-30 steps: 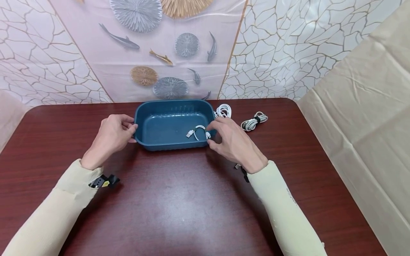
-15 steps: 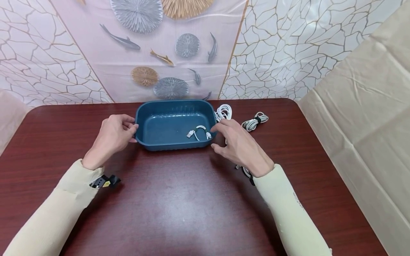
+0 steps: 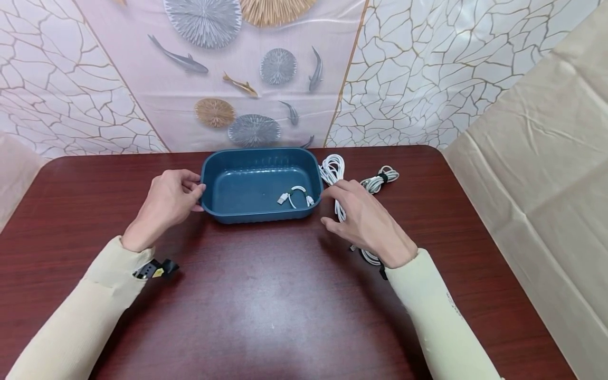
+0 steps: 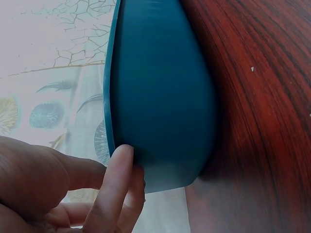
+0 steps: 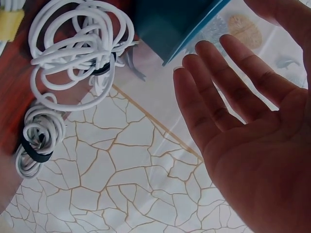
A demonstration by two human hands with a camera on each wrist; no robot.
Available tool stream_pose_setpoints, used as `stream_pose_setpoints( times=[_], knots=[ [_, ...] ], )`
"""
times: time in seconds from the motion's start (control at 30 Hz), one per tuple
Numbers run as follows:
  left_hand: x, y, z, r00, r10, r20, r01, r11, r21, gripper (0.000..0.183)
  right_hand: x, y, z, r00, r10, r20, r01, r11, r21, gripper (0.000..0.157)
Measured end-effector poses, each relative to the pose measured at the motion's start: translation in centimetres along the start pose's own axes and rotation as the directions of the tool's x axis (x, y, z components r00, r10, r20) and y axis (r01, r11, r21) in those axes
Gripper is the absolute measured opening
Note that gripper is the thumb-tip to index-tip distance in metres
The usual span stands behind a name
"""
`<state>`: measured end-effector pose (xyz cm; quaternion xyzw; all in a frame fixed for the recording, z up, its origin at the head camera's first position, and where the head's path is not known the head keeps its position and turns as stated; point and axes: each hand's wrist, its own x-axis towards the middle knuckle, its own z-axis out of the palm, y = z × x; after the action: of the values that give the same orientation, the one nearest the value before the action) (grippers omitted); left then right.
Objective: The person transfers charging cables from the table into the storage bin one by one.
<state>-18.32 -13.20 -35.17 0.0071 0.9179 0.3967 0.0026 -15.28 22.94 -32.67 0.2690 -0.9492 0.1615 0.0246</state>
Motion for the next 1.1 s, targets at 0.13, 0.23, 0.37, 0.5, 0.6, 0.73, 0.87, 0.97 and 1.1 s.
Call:
stream_pose_setpoints(
  times=[0.13, 0.23, 0.37, 0.5, 0.6, 0.73, 0.87, 0.97, 1.1],
  knots=[
    [-0.1, 0.0, -0.1, 1.000, 0.001, 0.003, -0.001, 1.000, -0.004, 0.030, -0.3, 0.2, -0.1, 1.000, 0.017, 0.013, -0.017, 1.000, -0.001, 0.039],
    [-0.2, 0.1, -0.2, 1.000, -0.001, 0.009, 0.001, 1.000, -0.007, 0.031, -0.5, 0.3, 0.0, 1.000, 0.014, 0.010, -0.014, 1.000, -0.008, 0.039],
    [-0.1, 0.1, -0.2, 1.000, -0.005, 0.015, 0.005, 1.000, -0.002, 0.031, -0.8, 0.5, -0.1, 1.000, 0.008, 0.001, -0.008, 1.000, -0.021, 0.042],
    [-0.1, 0.1, -0.1, 1.000, -0.011, 0.011, 0.011, 1.000, 0.004, 0.030, -1.2, 0.6, -0.1, 1.000, 0.001, -0.009, -0.001, 1.000, -0.031, 0.043],
    [0.0, 0.0, 0.0, 1.000, -0.016, 0.011, 0.016, 1.000, 0.009, 0.031, -1.5, 0.8, 0.0, 0.999, -0.020, -0.027, 0.019, 0.999, -0.039, 0.042],
    [0.0, 0.0, 0.1, 1.000, -0.016, 0.010, 0.016, 1.000, 0.013, 0.032, -1.9, 1.1, 0.1, 0.999, -0.013, -0.032, 0.011, 0.999, -0.045, 0.042],
    [0.0, 0.0, 0.1, 1.000, -0.012, 0.008, 0.012, 1.000, 0.017, 0.032, -2.4, 1.3, 0.2, 0.999, 0.041, -0.004, -0.041, 0.998, -0.042, 0.045],
    [0.0, 0.0, 0.1, 1.000, -0.010, 0.004, 0.010, 1.000, 0.022, 0.031, -2.7, 1.5, 0.2, 0.997, 0.069, 0.014, -0.069, 0.997, -0.037, 0.048],
    [0.0, 0.0, 0.1, 1.000, -0.011, 0.002, 0.011, 1.000, 0.023, 0.031, -3.0, 1.6, 0.3, 0.998, 0.066, 0.016, -0.065, 0.997, -0.040, 0.049]
  ],
)
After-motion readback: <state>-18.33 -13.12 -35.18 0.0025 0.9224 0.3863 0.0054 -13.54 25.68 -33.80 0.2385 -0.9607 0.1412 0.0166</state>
